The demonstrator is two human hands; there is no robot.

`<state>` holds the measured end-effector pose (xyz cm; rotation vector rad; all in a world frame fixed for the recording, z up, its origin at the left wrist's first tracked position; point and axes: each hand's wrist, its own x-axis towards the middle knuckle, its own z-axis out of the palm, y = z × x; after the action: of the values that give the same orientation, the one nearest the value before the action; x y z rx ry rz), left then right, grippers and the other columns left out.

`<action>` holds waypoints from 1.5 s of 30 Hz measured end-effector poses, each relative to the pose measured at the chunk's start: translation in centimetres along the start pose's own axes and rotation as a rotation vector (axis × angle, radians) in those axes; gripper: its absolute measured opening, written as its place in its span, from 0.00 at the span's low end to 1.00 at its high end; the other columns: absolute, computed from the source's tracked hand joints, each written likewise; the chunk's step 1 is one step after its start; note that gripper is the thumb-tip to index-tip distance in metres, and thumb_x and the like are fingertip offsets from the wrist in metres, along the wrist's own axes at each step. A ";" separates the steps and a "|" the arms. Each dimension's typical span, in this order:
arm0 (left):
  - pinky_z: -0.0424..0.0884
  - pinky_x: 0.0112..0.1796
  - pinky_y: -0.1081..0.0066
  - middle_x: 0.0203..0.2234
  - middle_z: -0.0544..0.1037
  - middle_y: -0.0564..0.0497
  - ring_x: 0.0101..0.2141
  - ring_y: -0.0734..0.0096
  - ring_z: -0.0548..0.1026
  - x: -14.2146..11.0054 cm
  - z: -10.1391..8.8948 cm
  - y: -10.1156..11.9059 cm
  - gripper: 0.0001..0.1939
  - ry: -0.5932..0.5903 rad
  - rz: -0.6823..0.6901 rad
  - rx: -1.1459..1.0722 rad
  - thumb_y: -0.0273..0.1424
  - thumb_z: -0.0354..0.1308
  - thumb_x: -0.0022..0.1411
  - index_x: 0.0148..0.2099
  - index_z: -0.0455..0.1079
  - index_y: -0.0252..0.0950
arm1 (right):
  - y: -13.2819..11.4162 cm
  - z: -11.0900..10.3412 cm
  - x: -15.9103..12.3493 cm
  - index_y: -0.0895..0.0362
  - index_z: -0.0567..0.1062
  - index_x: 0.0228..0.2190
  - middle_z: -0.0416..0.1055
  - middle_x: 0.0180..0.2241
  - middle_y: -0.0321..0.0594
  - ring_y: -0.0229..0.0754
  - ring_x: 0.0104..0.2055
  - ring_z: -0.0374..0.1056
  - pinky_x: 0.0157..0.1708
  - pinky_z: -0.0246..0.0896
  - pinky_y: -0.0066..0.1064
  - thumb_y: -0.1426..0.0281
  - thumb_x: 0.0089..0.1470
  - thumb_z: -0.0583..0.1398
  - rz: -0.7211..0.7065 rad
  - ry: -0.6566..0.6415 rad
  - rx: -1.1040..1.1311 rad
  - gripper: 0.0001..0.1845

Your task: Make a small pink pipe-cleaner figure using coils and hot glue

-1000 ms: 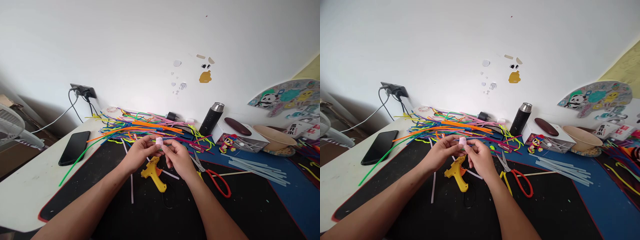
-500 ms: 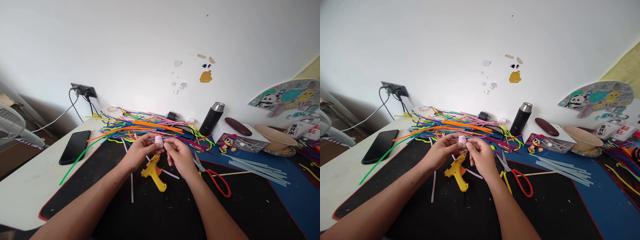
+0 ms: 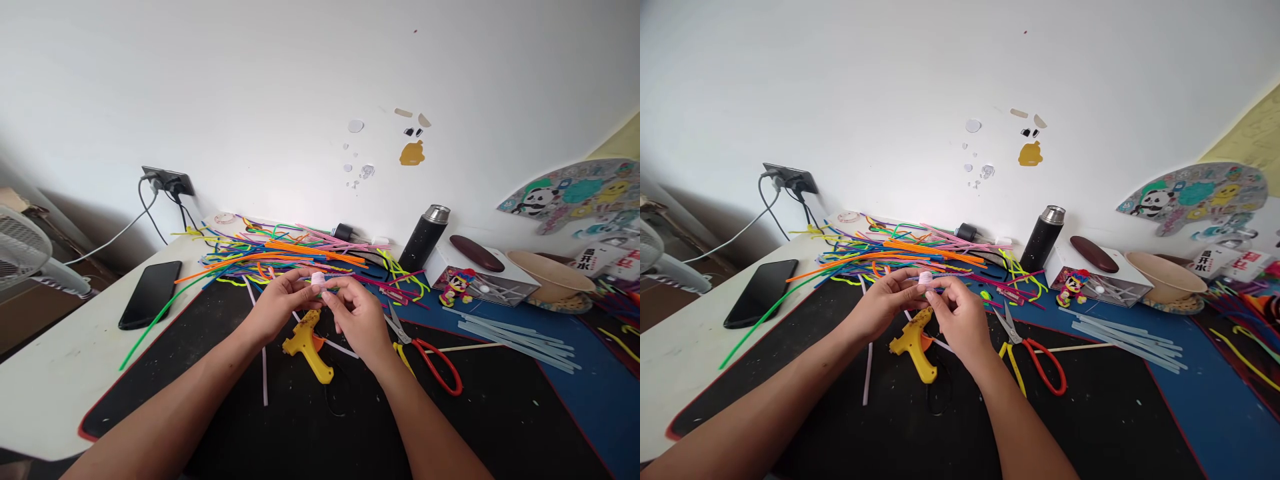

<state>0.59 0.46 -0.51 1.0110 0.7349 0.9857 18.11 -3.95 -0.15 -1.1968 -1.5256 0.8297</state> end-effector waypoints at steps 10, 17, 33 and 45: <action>0.79 0.41 0.67 0.35 0.85 0.47 0.34 0.65 0.83 -0.1 0.0 0.1 0.27 0.009 -0.005 -0.007 0.40 0.78 0.51 0.50 0.76 0.35 | 0.4 0.0 0.0 0.53 0.78 0.43 0.61 0.19 0.27 0.35 0.17 0.58 0.20 0.54 0.28 0.61 0.65 0.59 -0.031 -0.024 -0.122 0.11; 0.79 0.42 0.68 0.36 0.85 0.48 0.34 0.67 0.83 -0.1 -0.2 -0.1 0.26 -0.014 -0.007 0.005 0.39 0.77 0.53 0.51 0.76 0.35 | 0.2 0.0 -0.1 0.54 0.78 0.41 0.64 0.20 0.29 0.35 0.18 0.59 0.19 0.53 0.28 0.61 0.66 0.59 -0.044 -0.008 -0.064 0.11; 0.79 0.41 0.68 0.33 0.85 0.48 0.33 0.67 0.82 -0.2 -0.1 0.1 0.24 0.004 -0.013 -0.050 0.37 0.78 0.51 0.48 0.78 0.35 | 0.5 0.0 -0.2 0.52 0.78 0.44 0.66 0.20 0.29 0.36 0.16 0.61 0.18 0.54 0.28 0.59 0.67 0.59 0.030 -0.044 0.000 0.12; 0.79 0.40 0.70 0.34 0.85 0.48 0.34 0.67 0.83 0.0 -0.3 -0.3 0.21 -0.002 -0.006 -0.102 0.34 0.79 0.51 0.45 0.79 0.35 | 0.0 0.1 -0.1 0.53 0.77 0.43 0.63 0.17 0.27 0.34 0.14 0.58 0.16 0.50 0.27 0.60 0.66 0.58 0.031 -0.036 0.017 0.12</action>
<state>0.41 0.54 -0.88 0.9204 0.6782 1.0071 18.01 -4.06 -0.23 -1.2022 -1.5292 0.8872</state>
